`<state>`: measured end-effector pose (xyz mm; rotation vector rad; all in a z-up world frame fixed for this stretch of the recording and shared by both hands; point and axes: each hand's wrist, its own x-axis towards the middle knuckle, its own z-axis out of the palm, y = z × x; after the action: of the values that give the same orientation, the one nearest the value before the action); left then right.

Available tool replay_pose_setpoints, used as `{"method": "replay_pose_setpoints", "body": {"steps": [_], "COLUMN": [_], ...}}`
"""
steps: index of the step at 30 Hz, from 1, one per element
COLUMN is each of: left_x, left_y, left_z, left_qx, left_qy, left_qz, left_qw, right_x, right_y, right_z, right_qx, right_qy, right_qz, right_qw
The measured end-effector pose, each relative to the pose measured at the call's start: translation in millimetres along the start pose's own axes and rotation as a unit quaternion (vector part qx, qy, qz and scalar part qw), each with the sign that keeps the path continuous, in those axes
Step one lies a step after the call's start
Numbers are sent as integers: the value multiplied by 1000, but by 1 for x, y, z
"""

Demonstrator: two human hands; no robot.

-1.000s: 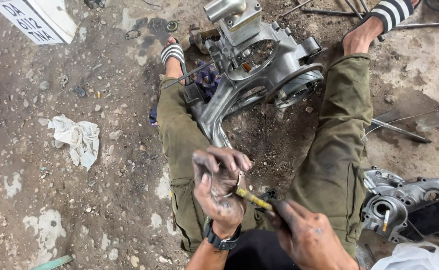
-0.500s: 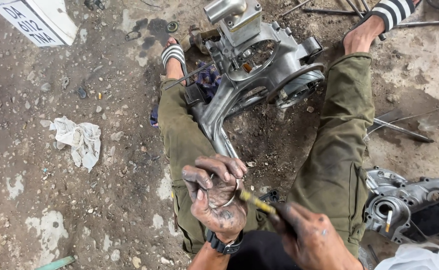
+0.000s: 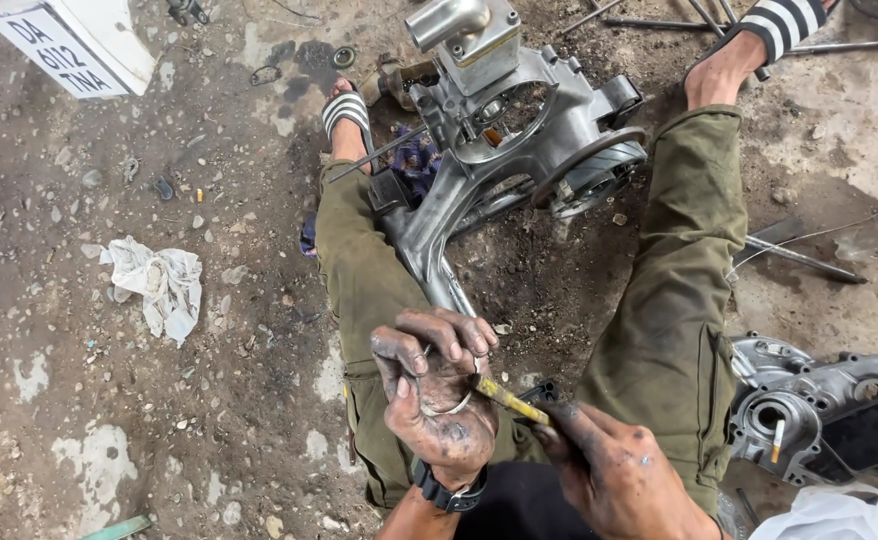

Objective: The person sits on the ground and uses a yellow-handled brush to scrub a small metal ring held in their left hand. A disassembled engine block rests between their legs, and various tools are scattered on the dirt floor nearby.

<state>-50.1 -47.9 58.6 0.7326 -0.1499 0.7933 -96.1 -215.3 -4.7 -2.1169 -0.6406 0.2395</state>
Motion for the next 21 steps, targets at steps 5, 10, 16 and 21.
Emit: {"method": "replay_pose_setpoints", "body": {"steps": [5,10,16,21], "left_x": [1,-4,-1,-1], "left_y": [-9,-4,-8,-4], "left_z": [-23,-12,-19,-7], "left_qx": [-9,-59,-83,-63], "left_qy": [-85,-63,-81,-70], "left_qz": [-22,-96,-102,-86], "left_qw": [996,992,988,992], "right_x": [10,10,-7,-9], "right_y": [-9,-17,-7,0], "right_z": [0,-4,-7,5], "right_qx": [-25,-26,-66,-49], "right_qy": [53,35,86,36], "right_qz": [-29,-6,11,10], "right_qw": [998,999,994,998]}}
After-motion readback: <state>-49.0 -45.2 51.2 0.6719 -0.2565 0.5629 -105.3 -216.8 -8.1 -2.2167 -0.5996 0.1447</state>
